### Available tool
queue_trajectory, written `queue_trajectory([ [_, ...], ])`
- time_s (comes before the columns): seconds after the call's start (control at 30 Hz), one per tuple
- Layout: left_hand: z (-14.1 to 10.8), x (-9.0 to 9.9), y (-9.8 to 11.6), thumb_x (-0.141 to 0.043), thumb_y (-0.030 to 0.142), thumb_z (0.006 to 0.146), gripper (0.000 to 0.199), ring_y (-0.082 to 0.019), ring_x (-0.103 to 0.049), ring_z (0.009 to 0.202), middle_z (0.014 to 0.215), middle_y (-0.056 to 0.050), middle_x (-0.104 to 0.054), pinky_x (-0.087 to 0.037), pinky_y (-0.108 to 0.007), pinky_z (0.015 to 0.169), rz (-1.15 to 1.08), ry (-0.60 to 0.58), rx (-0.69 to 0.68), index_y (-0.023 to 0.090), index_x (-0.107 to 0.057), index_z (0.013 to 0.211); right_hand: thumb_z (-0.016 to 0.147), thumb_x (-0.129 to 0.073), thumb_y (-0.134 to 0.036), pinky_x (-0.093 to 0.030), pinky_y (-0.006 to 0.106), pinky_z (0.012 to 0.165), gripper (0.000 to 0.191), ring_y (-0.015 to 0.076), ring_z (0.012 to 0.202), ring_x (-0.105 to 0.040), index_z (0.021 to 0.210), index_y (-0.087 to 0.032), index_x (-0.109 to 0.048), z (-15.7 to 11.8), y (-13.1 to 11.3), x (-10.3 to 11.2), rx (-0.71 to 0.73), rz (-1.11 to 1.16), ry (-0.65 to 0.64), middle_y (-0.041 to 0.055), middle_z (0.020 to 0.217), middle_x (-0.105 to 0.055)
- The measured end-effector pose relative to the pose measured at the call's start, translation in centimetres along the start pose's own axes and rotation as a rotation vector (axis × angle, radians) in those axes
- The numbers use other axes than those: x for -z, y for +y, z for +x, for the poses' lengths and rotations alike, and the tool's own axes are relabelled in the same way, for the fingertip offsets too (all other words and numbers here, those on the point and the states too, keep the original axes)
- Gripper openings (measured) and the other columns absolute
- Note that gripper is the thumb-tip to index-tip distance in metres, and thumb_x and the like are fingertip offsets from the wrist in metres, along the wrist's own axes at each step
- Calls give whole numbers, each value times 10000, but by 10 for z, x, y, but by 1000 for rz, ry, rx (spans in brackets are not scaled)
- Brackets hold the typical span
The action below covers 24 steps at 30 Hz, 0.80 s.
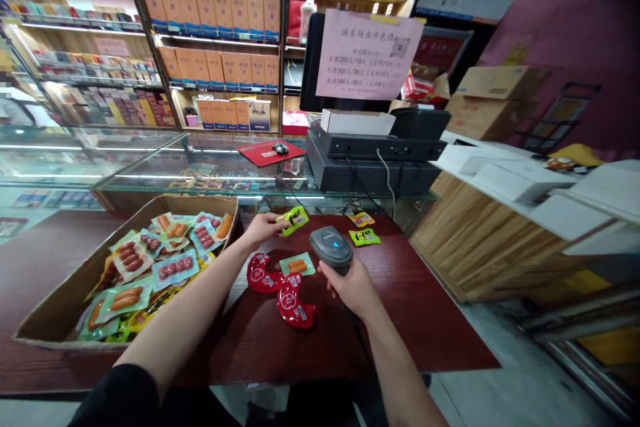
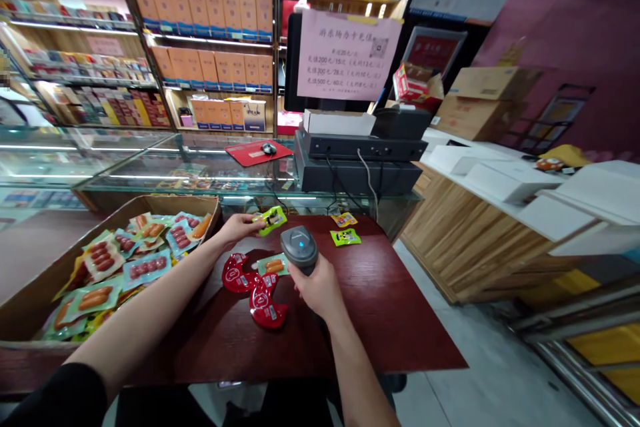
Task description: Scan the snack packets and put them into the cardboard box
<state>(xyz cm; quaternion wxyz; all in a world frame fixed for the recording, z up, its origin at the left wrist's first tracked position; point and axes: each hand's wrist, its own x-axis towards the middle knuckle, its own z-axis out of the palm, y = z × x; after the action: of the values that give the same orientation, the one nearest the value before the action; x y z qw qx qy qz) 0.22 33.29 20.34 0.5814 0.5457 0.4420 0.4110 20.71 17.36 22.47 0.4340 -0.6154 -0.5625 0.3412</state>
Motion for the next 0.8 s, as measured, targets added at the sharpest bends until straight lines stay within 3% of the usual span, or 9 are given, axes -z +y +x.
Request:
queue_trajectory([
  [0.1, -5, 10, 17, -853, 383, 494, 548, -149, -630, 694, 840, -58, -722, -502, -276, 670, -124, 52, -84, 142, -723, 969, 776, -625, -447, -415, 218, 384, 280, 128, 373, -536, 791, -167, -620, 6, -10, -4, 34, -5, -17, 4, 499, -606],
  [0.23, -7, 22, 29, -837, 380, 544, 497, -132, -636, 716, 880, -66, -724, -482, -240, 686, -157, 124, -151, 138, -720, 962, 753, -636, -420, -429, 228, 401, 261, 142, 388, -559, 819, -168, -650, 19, -24, -12, 61, -3, -26, 16, 505, -629],
  [0.57, -7, 25, 33, -839, 390, 539, 494, -150, -649, 764, 870, -75, -726, -496, -264, 751, -288, 128, -137, 117, -724, 934, 754, -616, -364, -460, 234, 492, 214, 161, 500, -634, 785, -157, -660, 52, -36, -37, 173, -107, 3, 56, 648, -699],
  [0.8, -5, 28, 33, -838, 415, 530, 522, -161, -656, 782, 851, -77, -726, -500, -274, 772, -266, 118, -149, 119, -726, 945, 767, -607, -387, -463, 238, 511, 234, 176, 528, -647, 758, -159, -657, 53, -33, -41, 181, -126, -10, 39, 575, -669],
])
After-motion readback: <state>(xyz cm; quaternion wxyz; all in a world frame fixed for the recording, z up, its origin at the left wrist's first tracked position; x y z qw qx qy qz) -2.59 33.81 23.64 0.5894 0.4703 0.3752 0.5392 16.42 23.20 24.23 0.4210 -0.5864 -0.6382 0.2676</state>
